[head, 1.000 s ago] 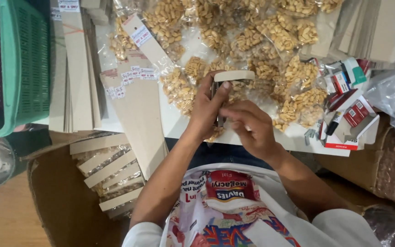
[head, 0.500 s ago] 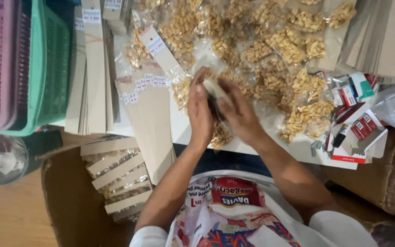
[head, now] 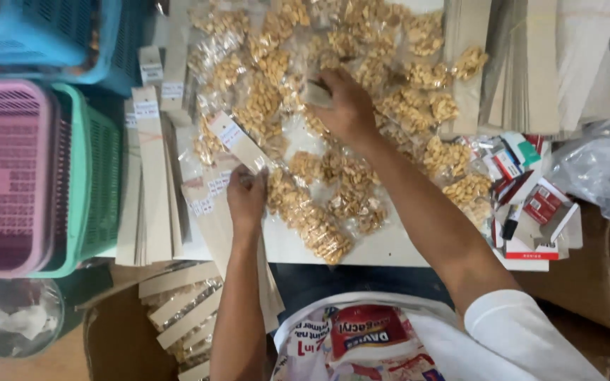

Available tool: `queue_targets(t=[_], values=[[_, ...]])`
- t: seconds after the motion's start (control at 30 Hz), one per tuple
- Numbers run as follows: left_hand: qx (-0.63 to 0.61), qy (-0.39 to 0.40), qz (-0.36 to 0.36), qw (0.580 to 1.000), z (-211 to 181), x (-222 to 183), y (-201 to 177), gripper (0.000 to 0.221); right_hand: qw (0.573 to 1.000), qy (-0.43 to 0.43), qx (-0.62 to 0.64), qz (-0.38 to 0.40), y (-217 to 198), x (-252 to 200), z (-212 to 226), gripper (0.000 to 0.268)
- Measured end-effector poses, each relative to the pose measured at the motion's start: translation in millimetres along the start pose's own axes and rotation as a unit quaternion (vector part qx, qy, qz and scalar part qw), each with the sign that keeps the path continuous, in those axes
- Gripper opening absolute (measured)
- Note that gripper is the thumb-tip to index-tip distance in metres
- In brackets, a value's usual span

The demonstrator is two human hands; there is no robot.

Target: Stapling small plastic bags containing nuts onto cardboard strips for retail display.

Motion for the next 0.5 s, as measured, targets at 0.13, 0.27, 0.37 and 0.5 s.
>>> queue_targets(t=[0.13,0.27,0.37,0.5], values=[[0.057,0.083,-0.009,0.995,-14,-4,-4,0.035,0.993,0.026,-0.115,-0.028,2,38,25,0.047],[0.114,0.132,-0.054,0.983,-27,-18,-11,0.018,0.989,0.028,-0.143,0.017,15,39,23,0.028],[-0.028,0.155,-0.057,0.986,-33,-19,-13,0.02,0.991,0.02,-0.126,-0.046,2,36,32,0.028],[-0.266,0.039,0.019,0.963,-34,-23,-8,0.011,0.893,-0.016,0.417,0.169,-32,-6,69,0.015]])
Point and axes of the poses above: each hand's wrist, its own x-axis towards the middle knuckle, its own y-axis out of the palm, z = x × y, the point moved 4 cm from there along x, towards the middle knuckle, and after that the axes turned 6 degrees about x, right-handed, at the moved point
